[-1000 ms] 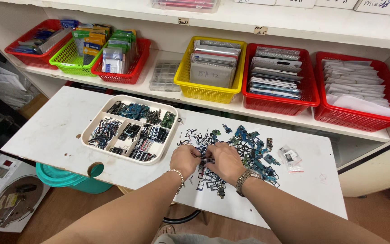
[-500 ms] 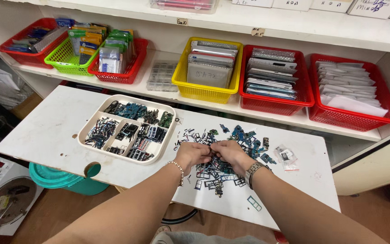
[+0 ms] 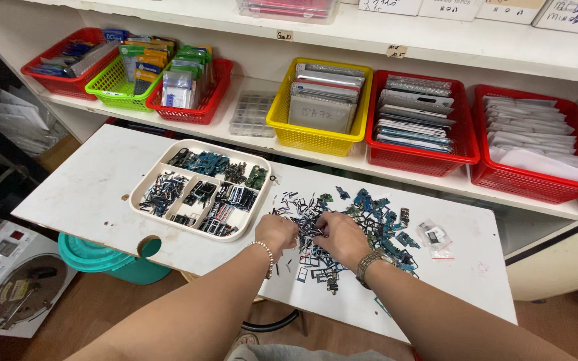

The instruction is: The person sorts small electronic components from a pile on a white table into a compartmentalized tray. They pick up individual pieces, separate them, and place them into specific sections of the tray. The background shows shelves with labeled baskets containing various items.

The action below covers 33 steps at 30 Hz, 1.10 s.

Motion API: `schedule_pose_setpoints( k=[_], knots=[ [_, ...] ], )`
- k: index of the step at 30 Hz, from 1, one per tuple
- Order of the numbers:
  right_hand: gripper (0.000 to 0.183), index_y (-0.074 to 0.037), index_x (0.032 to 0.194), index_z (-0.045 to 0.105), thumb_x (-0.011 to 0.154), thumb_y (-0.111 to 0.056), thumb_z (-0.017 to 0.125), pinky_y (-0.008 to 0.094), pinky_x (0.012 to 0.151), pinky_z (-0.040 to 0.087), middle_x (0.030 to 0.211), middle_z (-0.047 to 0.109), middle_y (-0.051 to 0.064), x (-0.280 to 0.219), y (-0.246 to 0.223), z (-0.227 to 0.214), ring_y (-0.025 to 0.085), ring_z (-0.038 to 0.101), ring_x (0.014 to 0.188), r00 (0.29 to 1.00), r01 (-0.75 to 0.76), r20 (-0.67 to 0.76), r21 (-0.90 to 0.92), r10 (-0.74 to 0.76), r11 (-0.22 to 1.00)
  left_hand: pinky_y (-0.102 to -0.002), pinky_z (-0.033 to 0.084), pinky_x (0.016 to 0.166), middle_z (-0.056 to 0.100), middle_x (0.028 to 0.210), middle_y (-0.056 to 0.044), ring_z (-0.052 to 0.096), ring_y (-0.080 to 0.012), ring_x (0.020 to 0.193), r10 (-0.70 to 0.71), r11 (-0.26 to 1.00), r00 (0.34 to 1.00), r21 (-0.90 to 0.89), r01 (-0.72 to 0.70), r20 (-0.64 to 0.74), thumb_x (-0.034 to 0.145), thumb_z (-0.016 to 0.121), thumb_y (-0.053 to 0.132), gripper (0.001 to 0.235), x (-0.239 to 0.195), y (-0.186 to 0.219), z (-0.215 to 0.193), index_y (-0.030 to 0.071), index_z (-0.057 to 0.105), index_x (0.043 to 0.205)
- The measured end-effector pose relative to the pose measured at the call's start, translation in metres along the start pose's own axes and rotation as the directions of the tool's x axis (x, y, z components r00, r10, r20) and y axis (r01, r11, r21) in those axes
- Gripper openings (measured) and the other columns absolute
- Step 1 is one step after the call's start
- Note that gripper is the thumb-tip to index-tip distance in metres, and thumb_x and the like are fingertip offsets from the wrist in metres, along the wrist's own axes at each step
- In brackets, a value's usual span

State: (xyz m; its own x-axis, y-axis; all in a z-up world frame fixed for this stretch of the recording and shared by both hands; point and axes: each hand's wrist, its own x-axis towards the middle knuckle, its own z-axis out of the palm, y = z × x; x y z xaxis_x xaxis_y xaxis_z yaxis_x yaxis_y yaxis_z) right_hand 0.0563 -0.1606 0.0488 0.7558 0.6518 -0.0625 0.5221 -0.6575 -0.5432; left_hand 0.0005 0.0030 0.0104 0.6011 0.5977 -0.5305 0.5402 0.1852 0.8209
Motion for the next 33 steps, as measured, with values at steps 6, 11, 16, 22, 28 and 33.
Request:
schedule_pose_setpoints(
  k=[6, 11, 16, 22, 28, 33],
  knots=[
    [0.025, -0.005, 0.098, 0.07, 0.077, -0.017, 0.08, 0.043, 0.091, 0.051, 0.102, 0.071, 0.014, -0.002, -0.018, -0.008, 0.032, 0.065, 0.105, 0.991, 0.125, -0.02, -0.142, -0.129, 0.982, -0.029, 0.065, 0.056, 0.076, 0.08, -0.014, 0.074, -0.0193, 0.065, -0.008, 0.998, 1.0, 0.059, 0.008, -0.004, 0.076, 0.076, -0.001, 0.004, -0.005, 0.004, -0.009, -0.005, 0.077, 0.077],
    [0.016, -0.005, 0.094, 0.072, 0.082, -0.014, 0.074, 0.042, 0.09, 0.054, 0.102, 0.072, 0.013, 0.006, -0.011, 0.001, 0.03, 0.068, 0.102, 0.999, 0.051, -0.002, -0.175, -0.052, 0.983, -0.03, 0.064, 0.056, 0.076, 0.079, -0.017, 0.072, -0.0218, 0.063, 0.001, 1.0, 0.998, 0.003, -0.001, 0.059, 0.075, 0.076, -0.002, 0.008, 0.001, 0.004, -0.006, -0.01, 0.076, 0.078],
    [0.014, -0.007, 0.096, 0.074, 0.087, -0.018, 0.074, 0.036, 0.084, 0.056, 0.092, 0.075, 0.01, 0.027, 0.017, 0.014, 0.023, 0.072, 0.089, 0.994, -0.111, 0.013, 0.075, 0.11, 0.991, -0.03, 0.064, 0.064, 0.076, 0.084, -0.015, 0.073, -0.0201, 0.07, 0.056, 0.996, 0.972, -0.087, -0.037, 0.228, 0.078, 0.073, -0.007, 0.003, 0.014, 0.005, -0.004, -0.007, 0.075, 0.081],
    [0.02, -0.004, 0.101, 0.072, 0.093, -0.022, 0.074, 0.023, 0.066, 0.049, 0.078, 0.061, -0.002, 0.053, 0.037, 0.005, 0.008, 0.053, 0.068, 0.879, -0.471, 0.375, 0.785, 0.296, 0.404, -0.03, 0.062, 0.085, 0.075, 0.103, -0.021, 0.075, -0.0262, 0.09, 0.006, 0.947, 0.869, -0.281, 0.153, 0.494, 0.092, 0.066, 0.002, 0.018, 0.02, 0.016, 0.003, -0.011, 0.069, 0.104],
    [0.018, -0.006, 0.101, 0.072, 0.095, -0.022, 0.07, 0.021, 0.069, 0.05, 0.083, 0.062, -0.003, 0.05, 0.029, -0.01, 0.007, 0.053, 0.072, 0.894, -0.44, 0.383, 0.845, 0.232, 0.303, -0.029, 0.063, 0.093, 0.073, 0.105, -0.02, 0.074, -0.026, 0.097, 0.062, 0.907, 0.796, -0.367, 0.207, 0.602, 0.095, 0.067, 0.008, 0.025, 0.019, 0.031, -0.003, -0.011, 0.066, 0.11],
    [0.016, -0.004, 0.104, 0.07, 0.096, -0.018, 0.071, 0.023, 0.075, 0.056, 0.089, 0.069, 0.001, 0.046, 0.025, -0.016, 0.009, 0.063, 0.078, 0.89, -0.45, 0.436, 0.886, 0.131, 0.109, -0.029, 0.059, 0.089, 0.074, 0.104, -0.019, 0.075, -0.0259, 0.096, 0.054, 0.935, 0.833, -0.32, 0.15, 0.55, 0.09, 0.07, 0.001, 0.019, 0.019, 0.037, -0.009, -0.011, 0.068, 0.106]
  ],
)
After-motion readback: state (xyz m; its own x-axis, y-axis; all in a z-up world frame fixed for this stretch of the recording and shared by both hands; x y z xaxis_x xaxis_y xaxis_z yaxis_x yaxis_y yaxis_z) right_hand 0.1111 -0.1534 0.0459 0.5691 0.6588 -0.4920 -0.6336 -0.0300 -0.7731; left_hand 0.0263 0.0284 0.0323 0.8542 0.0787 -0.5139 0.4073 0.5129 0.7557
